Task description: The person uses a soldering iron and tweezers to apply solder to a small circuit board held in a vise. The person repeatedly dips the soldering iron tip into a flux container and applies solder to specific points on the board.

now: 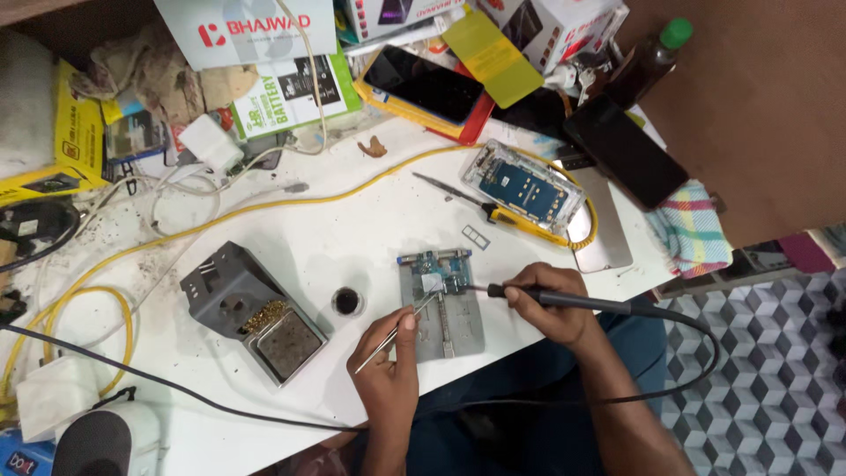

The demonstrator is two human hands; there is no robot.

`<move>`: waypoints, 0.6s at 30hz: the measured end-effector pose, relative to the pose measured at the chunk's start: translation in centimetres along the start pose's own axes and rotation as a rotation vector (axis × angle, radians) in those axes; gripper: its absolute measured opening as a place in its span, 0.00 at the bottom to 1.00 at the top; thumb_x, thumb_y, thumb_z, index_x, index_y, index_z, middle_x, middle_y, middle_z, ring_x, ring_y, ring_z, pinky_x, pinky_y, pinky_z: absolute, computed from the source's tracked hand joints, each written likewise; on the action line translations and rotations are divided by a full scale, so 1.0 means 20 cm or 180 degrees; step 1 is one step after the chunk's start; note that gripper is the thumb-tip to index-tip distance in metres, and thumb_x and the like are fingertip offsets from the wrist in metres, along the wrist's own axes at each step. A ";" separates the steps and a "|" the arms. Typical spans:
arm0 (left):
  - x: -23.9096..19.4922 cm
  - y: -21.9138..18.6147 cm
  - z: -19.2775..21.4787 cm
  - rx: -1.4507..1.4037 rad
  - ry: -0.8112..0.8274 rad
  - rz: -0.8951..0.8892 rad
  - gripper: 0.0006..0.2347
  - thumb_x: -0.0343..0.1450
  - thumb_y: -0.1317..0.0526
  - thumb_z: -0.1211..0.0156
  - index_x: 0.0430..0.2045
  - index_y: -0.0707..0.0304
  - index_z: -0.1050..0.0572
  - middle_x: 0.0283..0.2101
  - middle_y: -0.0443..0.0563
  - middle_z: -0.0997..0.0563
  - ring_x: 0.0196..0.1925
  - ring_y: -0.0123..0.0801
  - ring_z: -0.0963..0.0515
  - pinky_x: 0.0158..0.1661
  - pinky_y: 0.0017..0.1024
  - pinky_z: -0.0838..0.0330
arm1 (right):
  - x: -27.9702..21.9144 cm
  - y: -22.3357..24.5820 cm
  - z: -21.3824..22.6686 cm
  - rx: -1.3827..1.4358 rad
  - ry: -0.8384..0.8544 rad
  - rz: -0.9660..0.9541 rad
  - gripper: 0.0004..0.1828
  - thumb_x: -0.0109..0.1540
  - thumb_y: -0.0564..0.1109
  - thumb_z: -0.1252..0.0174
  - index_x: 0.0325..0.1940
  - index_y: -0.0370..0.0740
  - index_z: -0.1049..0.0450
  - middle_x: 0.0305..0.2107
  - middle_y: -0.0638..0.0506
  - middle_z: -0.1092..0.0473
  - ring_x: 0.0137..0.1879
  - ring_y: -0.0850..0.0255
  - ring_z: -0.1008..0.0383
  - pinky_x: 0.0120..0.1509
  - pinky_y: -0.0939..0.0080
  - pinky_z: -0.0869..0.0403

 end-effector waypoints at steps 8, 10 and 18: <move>0.00 0.00 0.00 0.0168 -0.0016 0.0007 0.11 0.73 0.61 0.39 0.41 0.74 0.18 0.39 0.60 0.15 0.39 0.32 0.15 0.40 0.26 0.21 | 0.01 0.03 0.00 -0.0044 -0.0035 0.0048 0.10 0.60 0.46 0.36 0.30 0.36 0.22 0.22 0.50 0.22 0.26 0.65 0.24 0.31 0.65 0.29; 0.00 0.00 0.00 0.0214 -0.0025 -0.0024 0.11 0.73 0.61 0.39 0.40 0.74 0.18 0.38 0.60 0.15 0.39 0.32 0.16 0.40 0.26 0.21 | 0.01 0.02 0.01 -0.0025 -0.0032 -0.0018 0.10 0.60 0.46 0.36 0.30 0.36 0.22 0.22 0.50 0.22 0.26 0.65 0.25 0.30 0.65 0.29; 0.00 -0.01 0.00 0.0250 -0.0002 -0.0150 0.11 0.73 0.61 0.39 0.40 0.73 0.18 0.38 0.59 0.14 0.39 0.31 0.16 0.40 0.25 0.22 | 0.01 0.02 0.01 -0.0019 -0.0088 -0.0062 0.11 0.60 0.47 0.37 0.32 0.35 0.21 0.21 0.50 0.24 0.26 0.65 0.27 0.30 0.65 0.30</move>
Point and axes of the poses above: each hand's wrist, its own x-axis towards the middle knuckle, its own z-axis out of the back of the hand, y = z × x, the point moved 6 cm from there along x, towards the middle knuckle
